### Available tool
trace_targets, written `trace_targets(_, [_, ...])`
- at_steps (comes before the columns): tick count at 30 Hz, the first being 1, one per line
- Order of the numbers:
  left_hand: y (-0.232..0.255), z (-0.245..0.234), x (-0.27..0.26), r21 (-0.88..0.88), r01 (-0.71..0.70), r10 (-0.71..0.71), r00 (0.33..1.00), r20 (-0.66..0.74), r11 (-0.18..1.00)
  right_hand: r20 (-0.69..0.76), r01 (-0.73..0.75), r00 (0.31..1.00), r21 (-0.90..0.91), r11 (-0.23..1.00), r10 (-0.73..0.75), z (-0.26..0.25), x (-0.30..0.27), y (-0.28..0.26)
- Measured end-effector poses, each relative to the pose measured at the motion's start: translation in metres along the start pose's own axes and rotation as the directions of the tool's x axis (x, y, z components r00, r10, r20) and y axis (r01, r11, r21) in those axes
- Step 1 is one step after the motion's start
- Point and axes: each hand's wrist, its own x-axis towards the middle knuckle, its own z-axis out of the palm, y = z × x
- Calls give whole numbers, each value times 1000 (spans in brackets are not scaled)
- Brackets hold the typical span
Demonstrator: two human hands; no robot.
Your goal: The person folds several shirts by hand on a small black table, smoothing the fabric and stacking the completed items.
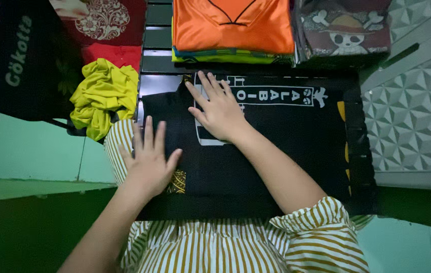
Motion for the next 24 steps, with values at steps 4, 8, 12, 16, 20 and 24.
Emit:
trace_targets(4, [-9,0,-11,139,155,-124,971,-206,978,62,-34,997,-51,998,37,-1,4,-3])
trace_targets(8, [10,-13,-23,73,62,-40,963,-267,995,37,-19,999,-12,1000,19,-3,2,-2])
trace_targets(12, [44,-8,-39,-41,-288,264,918,-295,957,39,-17,999,-3,1000,17,-4,2,-2])
trace_targets(16, [48,1,-43,6,-330,322,919,-228,944,35,-23,999,-4,1000,23,-2,2,-2])
trace_targets(20, [28,3,-52,44,-223,226,937,-267,974,25,-16,1000,-7,1000,16,0,0,-2])
trace_targets(24, [22,-2,-74,126,-60,101,933,-345,990,26,-2,1000,-15,1000,3,2,2,0])
